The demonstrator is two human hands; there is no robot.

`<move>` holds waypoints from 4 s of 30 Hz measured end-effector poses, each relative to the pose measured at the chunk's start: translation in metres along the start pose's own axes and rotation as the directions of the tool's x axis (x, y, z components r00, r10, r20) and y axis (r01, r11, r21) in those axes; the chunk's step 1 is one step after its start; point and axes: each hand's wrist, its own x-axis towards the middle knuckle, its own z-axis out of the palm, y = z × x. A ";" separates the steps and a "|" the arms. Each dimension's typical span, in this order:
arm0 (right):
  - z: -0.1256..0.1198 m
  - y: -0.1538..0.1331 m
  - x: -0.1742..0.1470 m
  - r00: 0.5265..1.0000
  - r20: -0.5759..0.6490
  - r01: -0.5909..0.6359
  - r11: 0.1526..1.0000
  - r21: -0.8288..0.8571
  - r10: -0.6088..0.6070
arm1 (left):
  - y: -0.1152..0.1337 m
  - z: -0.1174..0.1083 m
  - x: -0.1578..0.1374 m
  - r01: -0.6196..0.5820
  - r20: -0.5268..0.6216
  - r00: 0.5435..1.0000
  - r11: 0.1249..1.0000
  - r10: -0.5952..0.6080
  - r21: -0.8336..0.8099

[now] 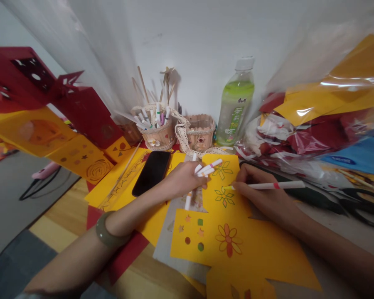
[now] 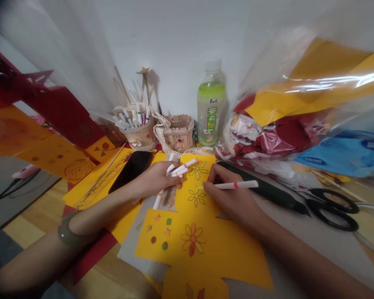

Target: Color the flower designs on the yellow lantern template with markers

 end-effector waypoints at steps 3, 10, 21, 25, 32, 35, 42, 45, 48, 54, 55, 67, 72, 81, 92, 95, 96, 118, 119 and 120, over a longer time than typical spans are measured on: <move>0.000 0.001 0.000 1.000 0.007 -0.003 1.000 -0.004 0.003 | 0.000 0.000 0.000 0.001 -0.002 1.000 1.000 -0.001 0.000; -0.001 -0.001 -0.002 0.999 0.032 -0.018 1.000 0.005 0.018 | 0.002 -0.001 -0.001 0.001 -0.006 1.000 1.000 -0.001 0.013; -0.001 -0.004 -0.003 0.998 0.048 -0.040 0.999 0.019 0.039 | 0.003 -0.001 -0.001 0.025 -0.001 1.000 1.000 -0.025 0.005; 0.000 -0.004 -0.003 0.997 0.051 -0.064 0.997 0.036 0.062 | 0.003 -0.001 -0.001 0.026 -0.001 1.000 1.000 -0.026 -0.003; 0.000 -0.005 -0.003 0.996 0.064 -0.062 0.996 0.070 0.058 | 0.000 0.000 0.000 0.020 0.004 1.000 1.000 -0.020 -0.009; 0.000 -0.006 -0.004 0.998 0.052 -0.042 0.998 0.052 0.039 | 0.000 0.000 0.000 0.018 0.003 1.000 1.000 -0.018 -0.008; -0.001 -0.006 -0.004 0.998 0.049 -0.050 0.998 0.042 0.048 | 0.000 0.000 0.000 0.016 0.002 1.000 1.000 -0.015 -0.015; -0.001 -0.005 -0.004 0.999 0.034 -0.034 0.999 0.033 0.032 | 0.001 0.000 0.000 0.012 0.002 1.000 1.000 -0.012 -0.016; -0.002 -0.004 -0.003 0.999 0.028 -0.028 0.999 0.028 0.028 | 0.000 0.000 0.000 0.012 0.003 1.000 1.000 -0.012 -0.015; -0.001 -0.004 -0.002 0.998 0.047 -0.034 0.999 0.040 0.032 | 0.000 0.001 0.000 0.012 0.008 1.000 1.000 -0.012 -0.018; -0.001 -0.004 -0.002 0.999 0.043 -0.032 0.999 0.037 0.031 | 0.000 0.000 0.000 0.011 0.008 1.000 1.000 -0.011 -0.018; -0.002 -0.004 0.001 1.000 -0.015 -0.012 0.997 0.077 0.013 | -0.002 0.001 0.000 0.006 0.010 1.000 0.999 -0.006 -0.048; -0.005 -0.007 0.000 0.981 -0.191 0.069 0.984 0.164 -0.037 | -0.003 0.002 -0.001 -0.014 0.007 1.000 0.998 0.014 -0.068; -0.013 -0.024 -0.001 0.957 -0.273 0.160 0.964 0.212 -0.099 | 0.003 -0.008 -0.006 -0.140 -0.067 0.989 0.973 0.129 -0.182; -0.025 -0.031 -0.010 0.969 -0.243 0.065 0.927 0.370 0.029 | 0.013 -0.020 -0.035 -0.211 -0.185 0.972 0.893 0.147 -0.397; -0.016 -0.023 -0.012 0.965 -0.247 0.016 0.926 0.376 0.084 | 0.012 -0.019 -0.036 -0.197 -0.179 0.976 0.868 0.128 -0.456; -0.012 -0.021 -0.012 0.965 -0.247 0.004 0.930 0.368 0.093 | 0.011 -0.018 -0.036 -0.193 -0.177 0.977 0.859 0.121 -0.475; 0.018 -0.001 -0.016 0.968 -0.251 -0.033 0.992 -0.120 0.002 | 0.001 -0.008 -0.028 -0.065 0.095 0.987 0.869 0.128 -0.491; 0.018 -0.002 -0.016 0.967 -0.254 -0.034 0.992 -0.126 0.001 | 0.001 -0.008 -0.028 -0.063 0.097 0.987 0.871 0.125 -0.487; 0.018 -0.002 -0.016 0.967 -0.255 -0.034 0.991 -0.130 -0.001 | 0.001 -0.008 -0.028 -0.060 0.100 0.987 0.873 0.123 -0.484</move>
